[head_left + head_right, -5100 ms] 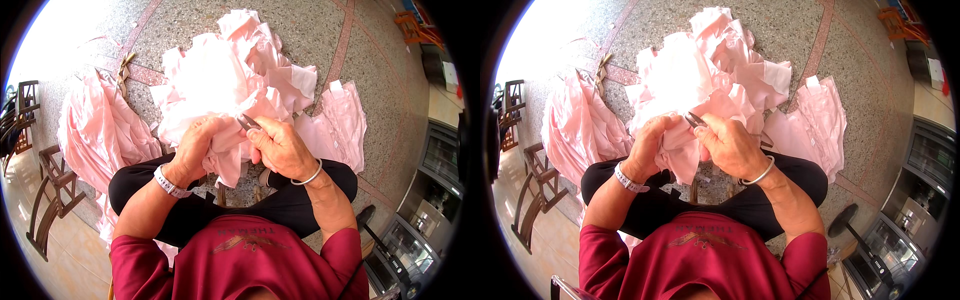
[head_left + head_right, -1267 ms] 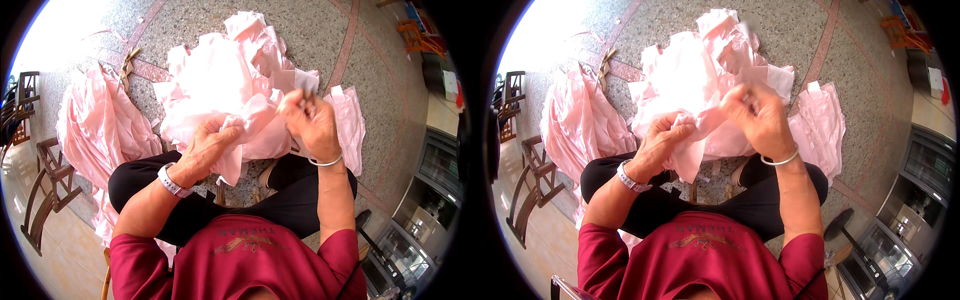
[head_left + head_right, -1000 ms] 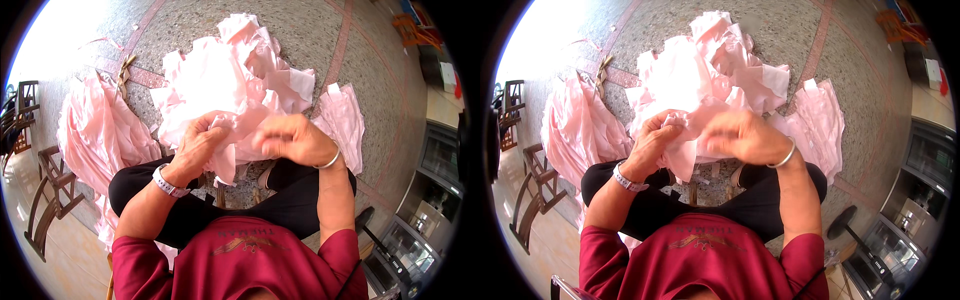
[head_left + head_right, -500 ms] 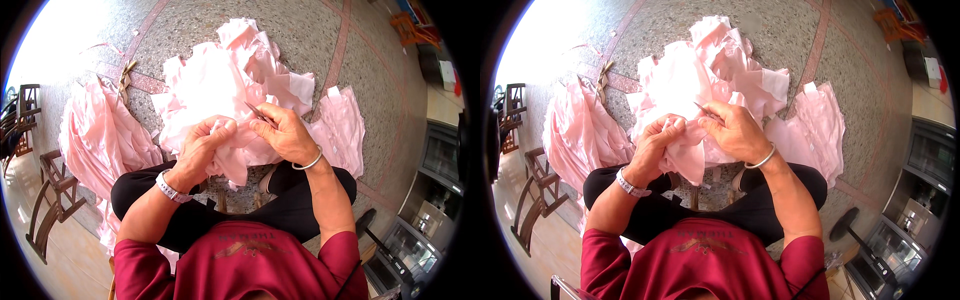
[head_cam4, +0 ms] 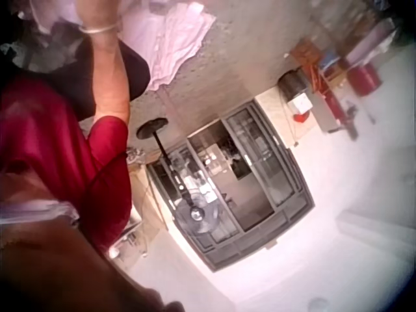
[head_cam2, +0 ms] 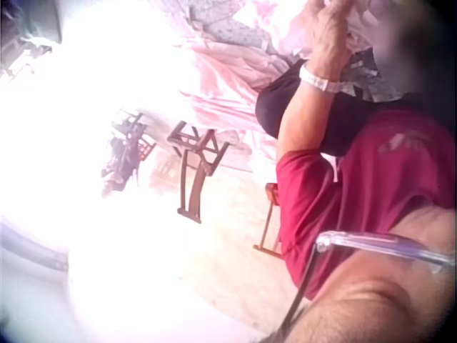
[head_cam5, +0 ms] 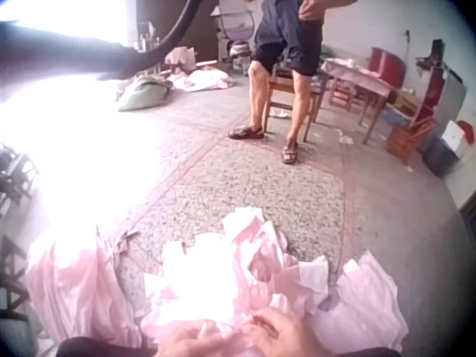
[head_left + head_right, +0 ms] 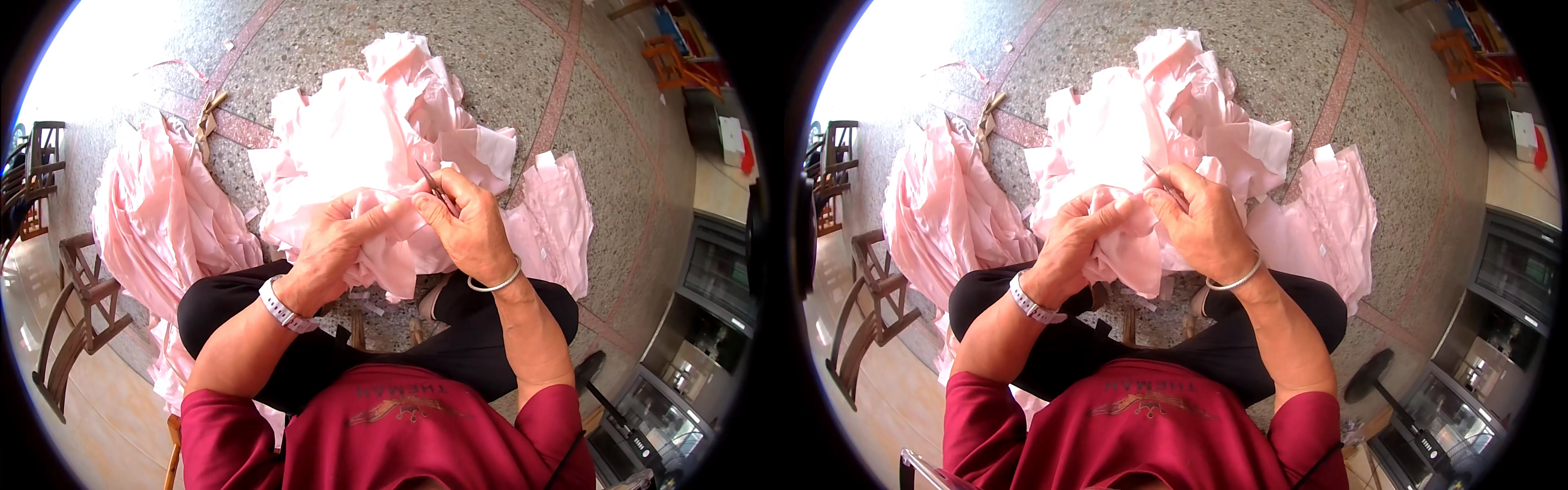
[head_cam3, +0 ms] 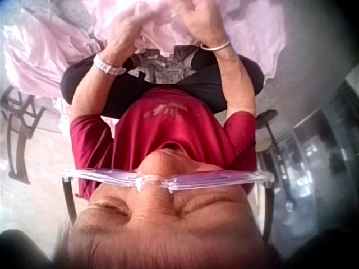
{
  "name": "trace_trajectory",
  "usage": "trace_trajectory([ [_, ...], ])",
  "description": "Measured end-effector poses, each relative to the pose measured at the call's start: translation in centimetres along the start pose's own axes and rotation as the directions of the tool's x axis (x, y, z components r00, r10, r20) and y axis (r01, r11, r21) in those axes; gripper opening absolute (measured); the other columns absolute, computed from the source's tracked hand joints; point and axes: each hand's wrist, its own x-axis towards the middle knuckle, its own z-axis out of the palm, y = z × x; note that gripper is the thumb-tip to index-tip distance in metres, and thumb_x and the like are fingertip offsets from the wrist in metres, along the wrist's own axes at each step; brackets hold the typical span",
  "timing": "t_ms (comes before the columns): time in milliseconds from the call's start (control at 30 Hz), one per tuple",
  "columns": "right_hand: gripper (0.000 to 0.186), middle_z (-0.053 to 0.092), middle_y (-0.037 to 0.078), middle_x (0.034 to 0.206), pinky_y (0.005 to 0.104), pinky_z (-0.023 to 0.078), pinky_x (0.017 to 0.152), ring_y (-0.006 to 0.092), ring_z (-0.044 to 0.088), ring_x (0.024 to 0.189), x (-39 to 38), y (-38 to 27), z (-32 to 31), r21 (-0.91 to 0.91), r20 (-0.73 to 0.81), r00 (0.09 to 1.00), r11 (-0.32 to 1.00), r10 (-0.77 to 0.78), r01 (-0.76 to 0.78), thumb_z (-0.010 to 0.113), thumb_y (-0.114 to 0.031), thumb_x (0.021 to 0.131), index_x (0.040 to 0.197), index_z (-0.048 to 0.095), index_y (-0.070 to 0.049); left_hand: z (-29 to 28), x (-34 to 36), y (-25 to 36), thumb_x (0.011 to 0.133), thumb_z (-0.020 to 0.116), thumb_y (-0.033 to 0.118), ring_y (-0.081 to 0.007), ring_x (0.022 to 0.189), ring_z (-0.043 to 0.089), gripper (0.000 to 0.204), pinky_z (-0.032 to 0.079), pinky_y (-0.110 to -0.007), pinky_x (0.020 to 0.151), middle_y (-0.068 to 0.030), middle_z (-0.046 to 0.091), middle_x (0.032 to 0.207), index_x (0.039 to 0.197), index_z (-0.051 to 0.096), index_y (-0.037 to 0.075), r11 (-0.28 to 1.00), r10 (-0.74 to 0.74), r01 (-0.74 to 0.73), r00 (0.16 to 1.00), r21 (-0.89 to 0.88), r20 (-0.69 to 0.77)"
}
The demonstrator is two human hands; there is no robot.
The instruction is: The person uses a pair of snips to cut pink fabric while sitting on a chair. They hold the fabric edges by hand and follow a line or fold, trimming sections of the material.
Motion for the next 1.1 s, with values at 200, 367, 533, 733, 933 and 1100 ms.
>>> trace_trajectory([
  [200, 0.014, 0.063, 0.019, 0.071, 0.0326, 0.047, 0.059, 0.0172, 0.061, 0.064, -0.6, -0.2, 0.4, -0.186, -0.039, 0.992, 0.976, -0.121, 0.112, 0.061, -0.01, 0.092, 0.095, 0.06, 0.004, -0.1, 0.1, 0.1, 0.093, 0.065, 0.02, -0.0087, 0.065, 0.063, 0.018, 0.049, -0.022, 0.055, -0.0043, 0.069, 0.079, 0.093, 0.068, 0.002, 0.934, 0.125, -0.113, 0.992, 0.339, -0.013],
  [367, 0.014, 0.063, 0.015, 0.07, 0.0331, 0.046, 0.059, 0.0182, 0.06, 0.063, -0.5, 0.1, -0.8, -0.069, -0.059, 0.998, 0.998, -0.02, 0.016, 0.062, -0.01, 0.092, 0.095, 0.061, 0.003, -0.3, 0.2, 0.1, 0.093, 0.065, 0.022, -0.0089, 0.063, 0.063, 0.019, 0.05, -0.023, 0.053, -0.0048, 0.068, 0.079, 0.093, 0.066, 0.003, 0.981, 0.056, -0.068, 0.996, 0.183, 0.068],
  [533, 0.014, 0.063, 0.013, 0.078, 0.0307, 0.046, 0.06, 0.0157, 0.059, 0.069, -0.3, 0.3, -0.4, -0.002, -0.185, 0.978, 0.995, -0.098, 0.099, 0.061, -0.01, 0.093, 0.097, 0.061, 0.003, -0.6, 0.0, 0.1, 0.094, 0.065, 0.025, -0.0089, 0.064, 0.062, 0.02, 0.051, -0.023, 0.055, -0.0017, 0.065, 0.077, 0.094, 0.063, 0.005, 0.999, -0.003, -0.002, 0.996, 0.054, 0.085],
  [733, 0.017, 0.06, 0.007, 0.067, 0.0287, 0.045, 0.056, 0.0121, 0.056, 0.061, -2.1, -2.4, -0.1, 0.182, 0.116, 0.979, 0.966, 0.166, -0.185, 0.055, -0.014, 0.098, 0.098, 0.062, 0.001, -0.9, 0.3, 0.1, 0.095, 0.064, 0.023, -0.0094, 0.068, 0.063, 0.019, 0.053, -0.023, 0.059, -0.0029, 0.066, 0.082, 0.097, 0.063, 0.005, 0.999, -0.016, 0.014, 0.999, 0.036, 0.052],
  [933, 0.021, 0.06, 0.008, 0.06, 0.0315, 0.045, 0.053, 0.0151, 0.058, 0.055, -2.1, -1.7, -0.2, 0.09, 0.199, 0.951, 0.961, 0.238, -0.26, 0.053, -0.017, 0.098, 0.096, 0.061, 0.002, -1.3, 0.5, -0.3, 0.095, 0.062, 0.02, -0.0108, 0.071, 0.065, 0.017, 0.054, -0.024, 0.062, -0.0044, 0.067, 0.085, 0.098, 0.064, 0.004, 1.0, -0.001, 0.003, 0.999, -0.024, 0.054],
  [1100, 0.022, 0.06, 0.009, 0.06, 0.0323, 0.045, 0.053, 0.0165, 0.058, 0.054, -2.0, -1.5, -0.2, 0.096, 0.204, 0.953, 0.964, 0.225, -0.248, 0.051, -0.018, 0.098, 0.095, 0.06, 0.002, -0.9, 0.4, 0.0, 0.095, 0.062, 0.019, -0.0125, 0.072, 0.066, 0.017, 0.055, -0.026, 0.063, -0.007, 0.069, 0.086, 0.098, 0.064, 0.003, 0.999, 0.015, -0.012, 0.998, -0.041, 0.054],
])
